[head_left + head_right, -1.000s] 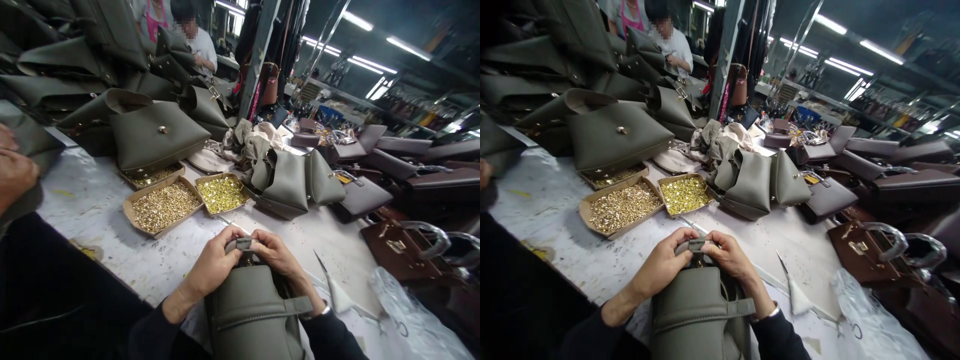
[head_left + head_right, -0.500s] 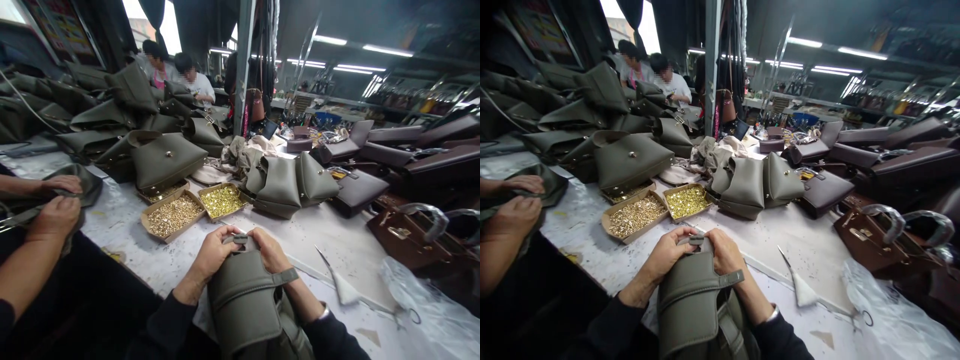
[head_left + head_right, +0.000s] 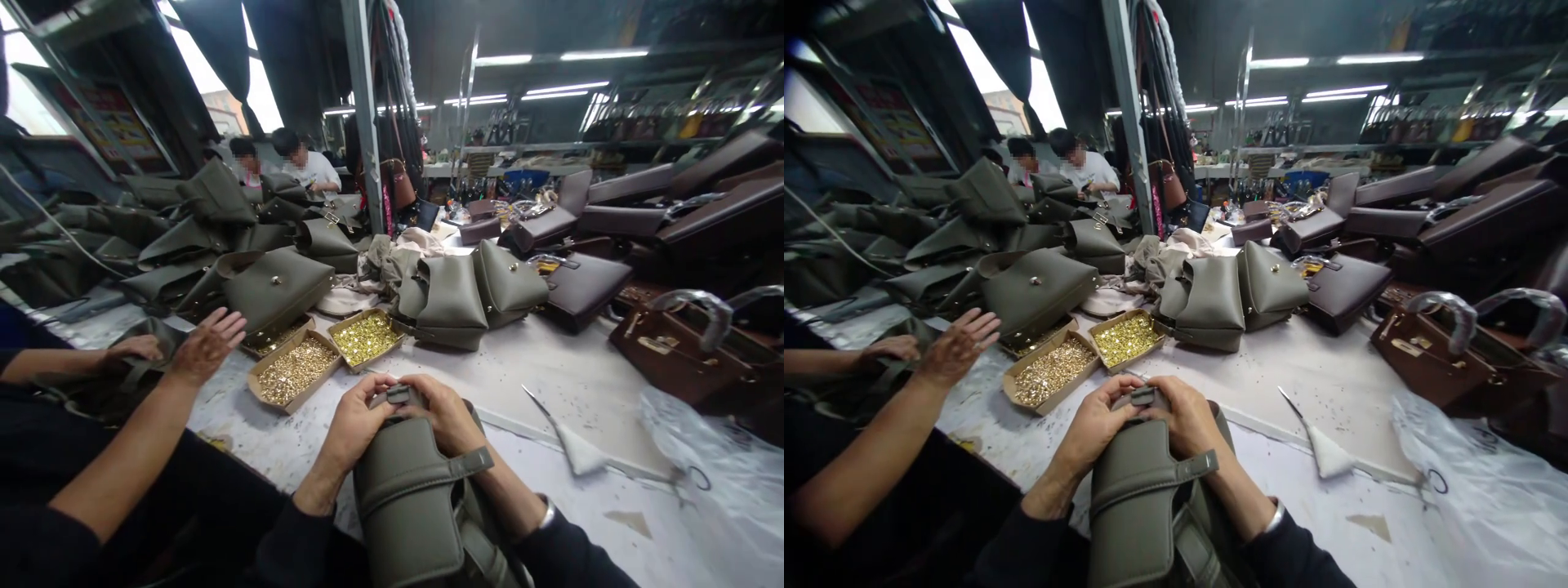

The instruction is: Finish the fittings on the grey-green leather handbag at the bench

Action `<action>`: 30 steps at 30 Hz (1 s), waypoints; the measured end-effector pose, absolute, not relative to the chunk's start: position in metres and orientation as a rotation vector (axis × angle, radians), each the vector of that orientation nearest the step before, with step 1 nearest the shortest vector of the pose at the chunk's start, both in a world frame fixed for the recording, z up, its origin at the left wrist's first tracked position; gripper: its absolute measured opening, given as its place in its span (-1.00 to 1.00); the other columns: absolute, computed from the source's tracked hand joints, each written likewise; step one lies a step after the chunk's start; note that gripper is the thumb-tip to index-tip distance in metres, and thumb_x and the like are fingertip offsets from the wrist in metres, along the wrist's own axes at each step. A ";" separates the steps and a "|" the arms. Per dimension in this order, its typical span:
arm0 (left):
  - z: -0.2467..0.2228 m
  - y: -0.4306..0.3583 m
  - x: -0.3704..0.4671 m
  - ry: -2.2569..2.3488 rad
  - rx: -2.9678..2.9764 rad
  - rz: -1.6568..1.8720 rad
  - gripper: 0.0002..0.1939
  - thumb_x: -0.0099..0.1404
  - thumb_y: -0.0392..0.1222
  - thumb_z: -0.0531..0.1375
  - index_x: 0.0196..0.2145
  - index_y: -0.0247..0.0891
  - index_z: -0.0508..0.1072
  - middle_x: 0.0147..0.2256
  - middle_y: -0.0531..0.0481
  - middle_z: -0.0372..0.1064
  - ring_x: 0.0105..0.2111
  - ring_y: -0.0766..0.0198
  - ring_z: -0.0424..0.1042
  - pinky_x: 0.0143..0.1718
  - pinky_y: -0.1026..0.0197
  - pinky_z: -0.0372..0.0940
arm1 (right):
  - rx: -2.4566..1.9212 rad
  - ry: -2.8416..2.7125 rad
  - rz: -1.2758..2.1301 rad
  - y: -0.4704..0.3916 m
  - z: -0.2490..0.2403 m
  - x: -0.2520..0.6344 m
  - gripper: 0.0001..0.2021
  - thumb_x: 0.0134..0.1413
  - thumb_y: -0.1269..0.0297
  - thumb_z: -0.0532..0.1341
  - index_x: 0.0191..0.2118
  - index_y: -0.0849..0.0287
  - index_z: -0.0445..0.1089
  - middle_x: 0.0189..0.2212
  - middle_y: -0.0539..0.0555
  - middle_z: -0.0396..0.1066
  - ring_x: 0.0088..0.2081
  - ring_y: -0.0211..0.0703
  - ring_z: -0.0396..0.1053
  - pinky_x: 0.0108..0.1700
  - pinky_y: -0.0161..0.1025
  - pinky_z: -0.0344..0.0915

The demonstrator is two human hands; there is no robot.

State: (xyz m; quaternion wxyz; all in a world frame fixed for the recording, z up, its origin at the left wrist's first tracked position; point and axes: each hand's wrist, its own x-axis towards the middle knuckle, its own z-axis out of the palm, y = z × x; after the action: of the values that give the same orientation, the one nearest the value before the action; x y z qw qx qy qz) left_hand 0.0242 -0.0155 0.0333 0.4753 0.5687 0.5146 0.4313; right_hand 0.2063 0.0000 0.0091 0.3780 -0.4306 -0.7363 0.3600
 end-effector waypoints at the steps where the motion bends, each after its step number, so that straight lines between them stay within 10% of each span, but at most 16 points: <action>1: 0.033 -0.016 0.022 1.263 1.447 1.037 -0.71 0.15 -0.21 0.30 -0.13 -0.27 0.51 -0.14 -0.07 0.53 -0.05 0.12 0.50 0.09 0.08 0.34 | -1.061 -1.821 0.968 0.000 0.008 0.206 -0.69 0.12 0.27 0.37 0.01 0.06 0.48 -0.10 0.08 0.55 -0.07 0.02 0.48 -0.01 -0.10 0.34; 30: 0.042 -0.010 0.031 1.429 1.616 0.845 -0.79 0.30 -0.17 0.21 -0.17 -0.25 0.61 -0.17 -0.07 0.60 -0.09 0.10 0.53 0.06 0.09 0.34 | -0.782 -1.152 1.631 0.000 -0.027 0.205 -0.67 -0.05 0.08 0.42 -0.17 0.12 0.51 -0.30 0.00 0.50 -0.27 -0.12 0.38 -0.18 -0.22 0.29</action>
State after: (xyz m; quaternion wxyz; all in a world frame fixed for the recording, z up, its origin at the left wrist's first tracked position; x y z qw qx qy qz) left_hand 0.0311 -0.0098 0.0424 0.4010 0.6391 0.5650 0.3341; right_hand 0.2054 -0.0004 -0.0272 0.4782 -0.3202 -0.4718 0.6680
